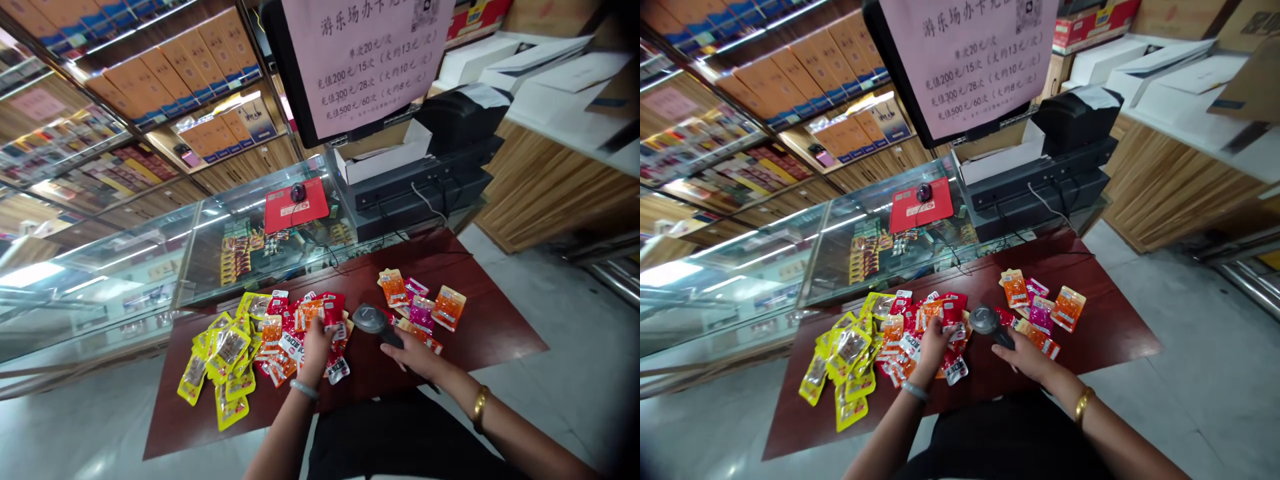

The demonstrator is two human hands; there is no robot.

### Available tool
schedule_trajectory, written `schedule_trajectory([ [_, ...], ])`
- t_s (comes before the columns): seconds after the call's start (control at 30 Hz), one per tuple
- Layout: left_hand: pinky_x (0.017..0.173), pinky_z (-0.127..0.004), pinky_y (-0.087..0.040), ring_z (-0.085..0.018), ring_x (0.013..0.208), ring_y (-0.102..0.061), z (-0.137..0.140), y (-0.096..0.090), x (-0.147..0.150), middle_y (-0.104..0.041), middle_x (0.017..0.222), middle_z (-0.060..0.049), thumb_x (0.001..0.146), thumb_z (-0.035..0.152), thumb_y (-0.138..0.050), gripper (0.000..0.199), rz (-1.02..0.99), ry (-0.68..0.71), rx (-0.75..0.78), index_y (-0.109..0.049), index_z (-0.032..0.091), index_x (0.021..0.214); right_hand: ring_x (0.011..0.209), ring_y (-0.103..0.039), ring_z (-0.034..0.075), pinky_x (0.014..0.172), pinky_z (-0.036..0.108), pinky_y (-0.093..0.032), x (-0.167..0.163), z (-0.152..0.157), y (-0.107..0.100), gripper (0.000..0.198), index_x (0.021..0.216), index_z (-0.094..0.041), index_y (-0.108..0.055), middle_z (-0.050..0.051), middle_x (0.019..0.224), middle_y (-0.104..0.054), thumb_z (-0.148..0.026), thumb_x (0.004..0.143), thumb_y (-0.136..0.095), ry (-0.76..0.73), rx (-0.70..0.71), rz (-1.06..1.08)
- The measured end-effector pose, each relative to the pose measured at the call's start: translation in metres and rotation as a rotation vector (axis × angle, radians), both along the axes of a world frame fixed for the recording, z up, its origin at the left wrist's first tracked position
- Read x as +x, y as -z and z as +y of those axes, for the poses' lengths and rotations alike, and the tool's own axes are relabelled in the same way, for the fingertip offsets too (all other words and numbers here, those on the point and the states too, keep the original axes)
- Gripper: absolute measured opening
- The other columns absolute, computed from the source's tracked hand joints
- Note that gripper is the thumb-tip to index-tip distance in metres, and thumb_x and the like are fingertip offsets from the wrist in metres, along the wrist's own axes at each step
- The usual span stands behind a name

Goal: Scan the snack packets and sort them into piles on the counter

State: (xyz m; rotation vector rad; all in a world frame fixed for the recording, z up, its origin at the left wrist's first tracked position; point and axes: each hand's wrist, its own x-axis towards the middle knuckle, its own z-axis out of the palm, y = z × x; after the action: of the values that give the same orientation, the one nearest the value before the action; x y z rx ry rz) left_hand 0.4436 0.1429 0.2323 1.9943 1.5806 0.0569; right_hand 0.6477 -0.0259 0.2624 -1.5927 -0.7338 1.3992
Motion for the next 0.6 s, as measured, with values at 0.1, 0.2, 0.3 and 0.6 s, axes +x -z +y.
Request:
schedule_trajectory([
  [0.1, 0.104, -0.046, -0.033, -0.032, 0.126, -0.045, 0.0, -0.01, -0.008, -0.054, 0.132, -0.016, 0.081, 0.036, -0.063, 0.051, 0.167, -0.001, 0.291, -0.048, 0.018, 0.126, 0.069, -0.065, 0.022, 0.067, 0.033, -0.053, -0.001, -0.013, 0.005, 0.051, 0.113, -0.02, -0.065, 0.001, 0.071, -0.068, -0.054, 0.075, -0.071, 0.013, -0.02, 0.015],
  [0.2, 0.11, -0.043, -0.026, -0.029, 0.132, -0.038, -0.011, -0.008, 0.024, -0.047, 0.142, -0.012, 0.083, 0.031, -0.06, 0.053, 0.124, 0.291, 0.291, -0.047, 0.022, 0.133, 0.079, -0.066, 0.024, 0.072, 0.036, -0.054, 0.001, -0.028, 0.009, 0.054, 0.114, -0.02, -0.066, 0.003, 0.08, -0.071, -0.056, 0.074, -0.071, 0.066, -0.036, 0.007],
  [0.3, 0.108, -0.039, -0.029, -0.026, 0.126, -0.042, -0.028, 0.003, 0.075, -0.049, 0.139, -0.008, 0.084, 0.026, -0.057, 0.055, 0.048, 0.57, 0.186, -0.046, 0.028, 0.138, 0.068, -0.065, 0.021, 0.064, 0.034, -0.053, 0.005, -0.046, 0.014, 0.058, 0.119, -0.02, -0.063, 0.001, 0.072, -0.068, -0.058, 0.075, -0.069, 0.106, -0.102, 0.02],
  [0.6, 0.093, -0.037, -0.041, -0.026, 0.107, -0.057, -0.02, 0.023, 0.115, -0.064, 0.108, -0.012, 0.078, 0.029, -0.069, 0.034, 0.092, 0.578, -0.034, -0.058, 0.02, 0.109, 0.037, -0.043, 0.01, 0.041, 0.023, -0.034, 0.015, -0.079, 0.027, 0.064, 0.121, -0.017, -0.054, -0.011, 0.047, -0.044, -0.062, 0.077, -0.064, 0.163, -0.199, 0.047],
])
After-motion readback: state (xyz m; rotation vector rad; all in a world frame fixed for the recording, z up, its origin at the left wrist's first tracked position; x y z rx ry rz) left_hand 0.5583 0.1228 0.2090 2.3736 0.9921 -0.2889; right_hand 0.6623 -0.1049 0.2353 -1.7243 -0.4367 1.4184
